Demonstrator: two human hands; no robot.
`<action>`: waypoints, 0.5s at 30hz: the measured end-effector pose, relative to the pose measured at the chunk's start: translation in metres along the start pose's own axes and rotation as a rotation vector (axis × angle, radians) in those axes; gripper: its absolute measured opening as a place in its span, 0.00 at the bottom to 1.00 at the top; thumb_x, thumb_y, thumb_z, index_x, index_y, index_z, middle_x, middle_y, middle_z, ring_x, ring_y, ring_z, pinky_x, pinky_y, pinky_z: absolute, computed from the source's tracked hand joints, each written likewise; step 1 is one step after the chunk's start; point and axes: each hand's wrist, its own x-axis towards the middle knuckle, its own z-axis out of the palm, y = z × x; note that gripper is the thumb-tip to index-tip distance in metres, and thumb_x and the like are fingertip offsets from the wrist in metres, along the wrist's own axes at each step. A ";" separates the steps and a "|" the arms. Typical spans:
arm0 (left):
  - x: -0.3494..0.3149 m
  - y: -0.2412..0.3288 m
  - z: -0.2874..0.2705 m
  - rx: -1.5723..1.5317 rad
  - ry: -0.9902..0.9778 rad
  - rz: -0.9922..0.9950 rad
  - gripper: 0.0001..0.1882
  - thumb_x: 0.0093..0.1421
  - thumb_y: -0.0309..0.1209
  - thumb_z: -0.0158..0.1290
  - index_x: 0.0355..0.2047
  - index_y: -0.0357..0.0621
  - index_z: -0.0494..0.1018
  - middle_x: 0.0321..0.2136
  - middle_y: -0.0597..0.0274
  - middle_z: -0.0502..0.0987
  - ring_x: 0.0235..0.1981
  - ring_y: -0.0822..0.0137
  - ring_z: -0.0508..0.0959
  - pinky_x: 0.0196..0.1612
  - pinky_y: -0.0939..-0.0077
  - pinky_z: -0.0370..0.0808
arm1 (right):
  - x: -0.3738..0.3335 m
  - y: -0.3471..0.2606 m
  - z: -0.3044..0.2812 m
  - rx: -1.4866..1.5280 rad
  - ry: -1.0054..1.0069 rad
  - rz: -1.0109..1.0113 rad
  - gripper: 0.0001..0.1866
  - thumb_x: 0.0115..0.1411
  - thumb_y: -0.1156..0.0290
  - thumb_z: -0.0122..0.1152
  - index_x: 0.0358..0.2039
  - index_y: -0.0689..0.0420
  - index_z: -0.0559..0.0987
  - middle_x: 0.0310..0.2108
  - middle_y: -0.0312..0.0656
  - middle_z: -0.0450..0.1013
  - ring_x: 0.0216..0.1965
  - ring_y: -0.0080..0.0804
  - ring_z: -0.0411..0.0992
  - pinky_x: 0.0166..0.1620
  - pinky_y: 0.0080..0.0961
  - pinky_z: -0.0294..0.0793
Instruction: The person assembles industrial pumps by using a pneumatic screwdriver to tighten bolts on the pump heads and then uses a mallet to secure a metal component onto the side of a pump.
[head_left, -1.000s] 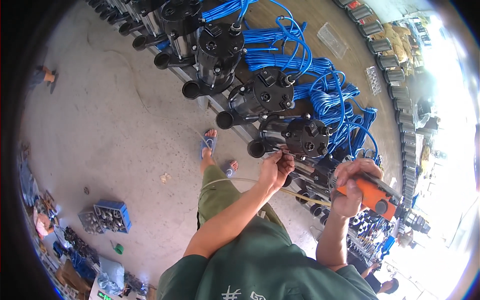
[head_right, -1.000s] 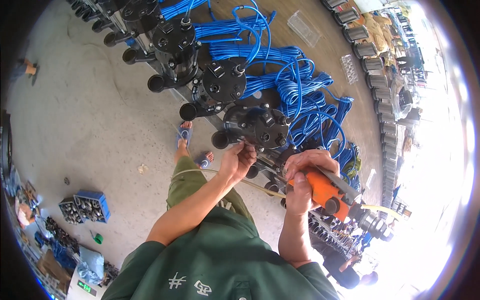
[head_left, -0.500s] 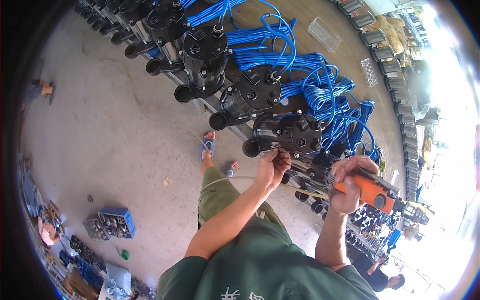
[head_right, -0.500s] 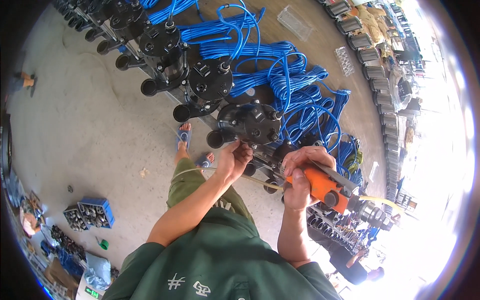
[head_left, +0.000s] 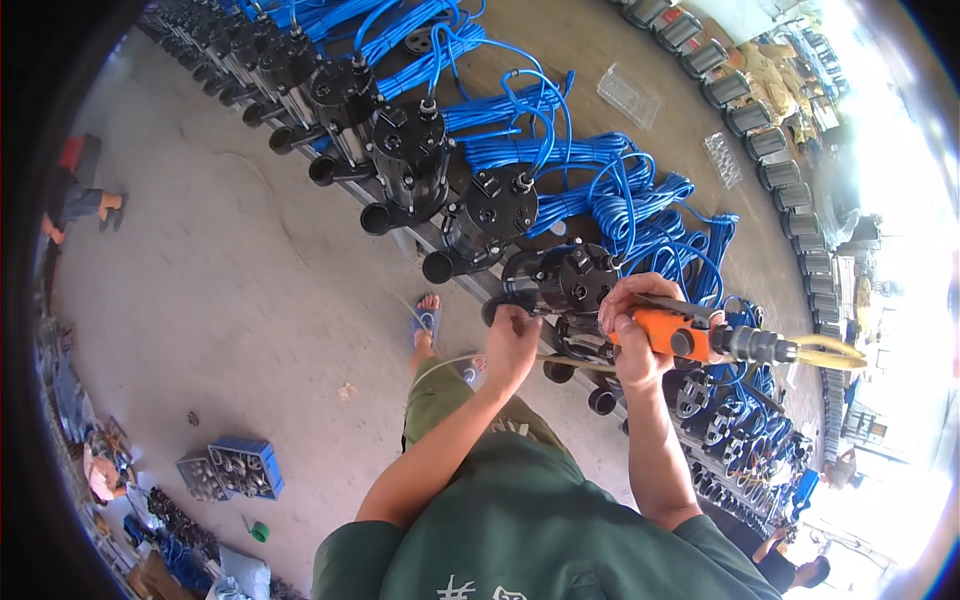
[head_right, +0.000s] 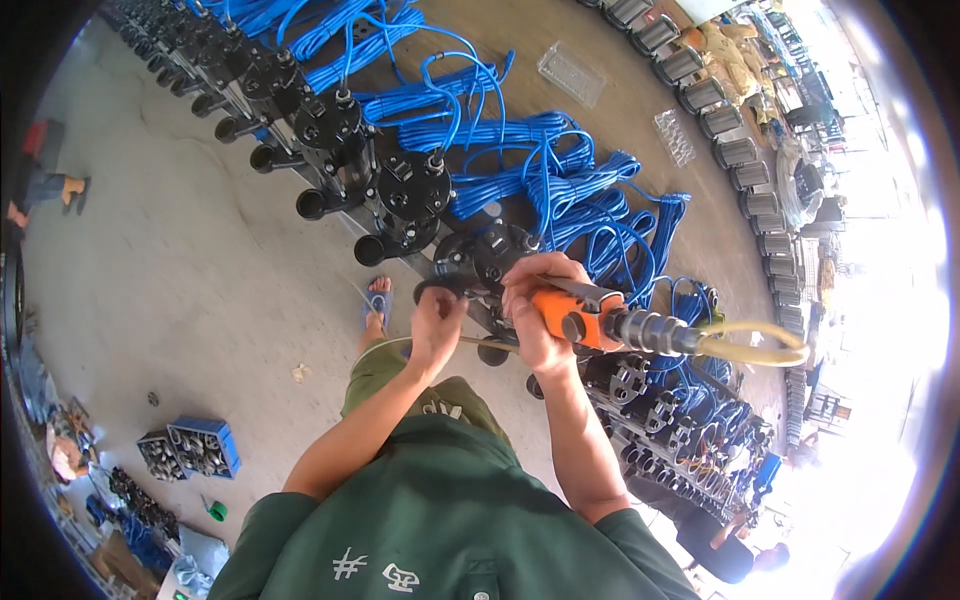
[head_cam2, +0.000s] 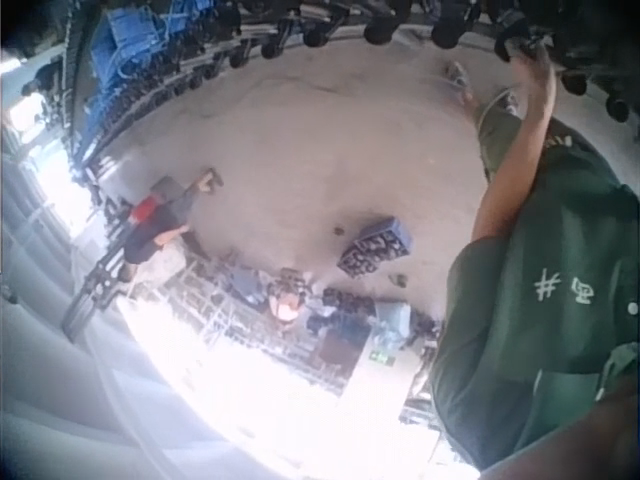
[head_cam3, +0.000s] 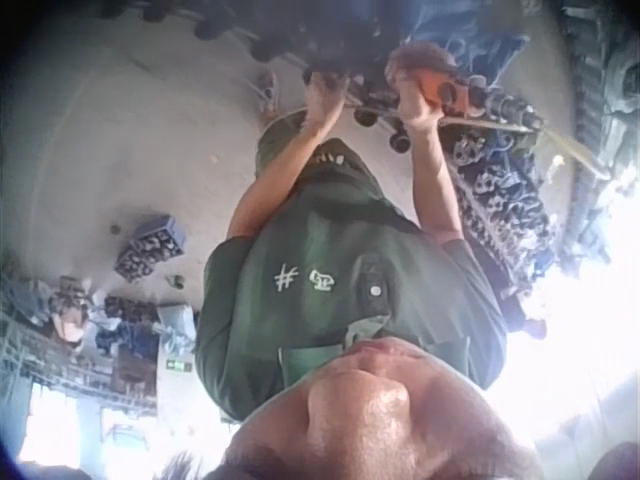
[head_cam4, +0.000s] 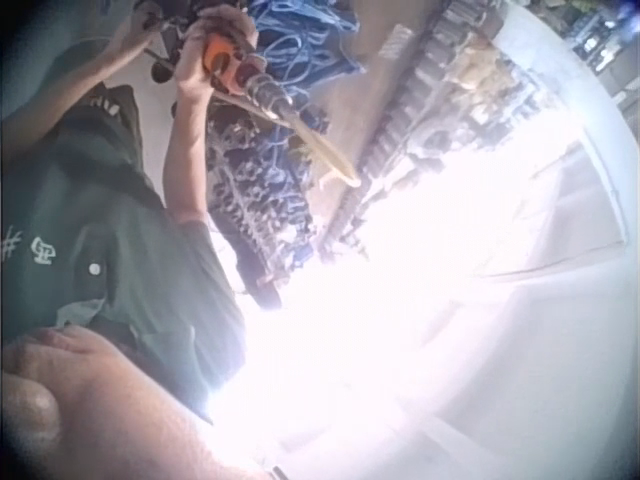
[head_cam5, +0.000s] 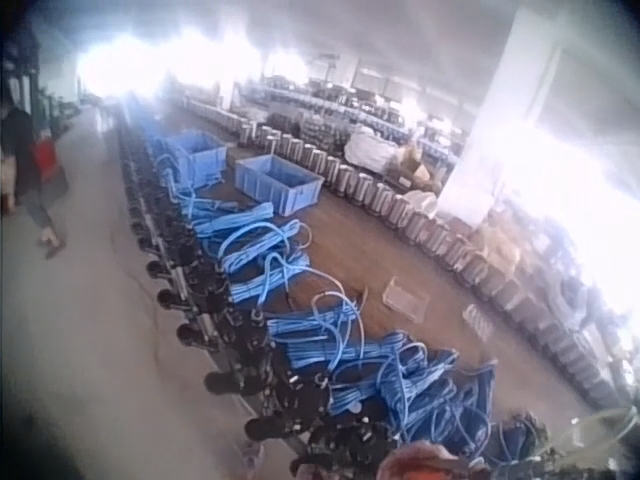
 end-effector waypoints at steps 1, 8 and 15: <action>-0.003 0.005 -0.003 0.225 0.106 0.252 0.30 0.55 0.35 0.65 0.52 0.31 0.65 0.42 0.46 0.73 0.42 0.51 0.75 0.46 0.59 0.75 | 0.003 -0.002 0.002 0.014 -0.036 -0.014 0.16 0.50 0.79 0.55 0.42 0.65 0.71 0.32 0.47 0.72 0.24 0.26 0.70 0.30 0.24 0.74; 0.030 0.031 -0.003 0.487 0.011 0.686 0.56 0.38 0.33 0.74 0.64 0.34 0.53 0.61 0.33 0.63 0.61 0.37 0.67 0.61 0.51 0.69 | 0.038 0.032 0.032 0.012 -0.063 -0.044 0.11 0.49 0.84 0.57 0.35 0.61 0.77 0.29 0.39 0.76 0.29 0.24 0.75 0.33 0.21 0.75; 0.033 0.039 -0.006 0.500 -0.068 0.596 0.51 0.41 0.29 0.72 0.64 0.39 0.58 0.51 0.40 0.75 0.51 0.41 0.77 0.53 0.54 0.76 | 0.046 -0.009 0.028 0.129 0.073 -0.069 0.14 0.48 0.84 0.56 0.37 0.64 0.78 0.31 0.40 0.77 0.34 0.26 0.77 0.38 0.25 0.77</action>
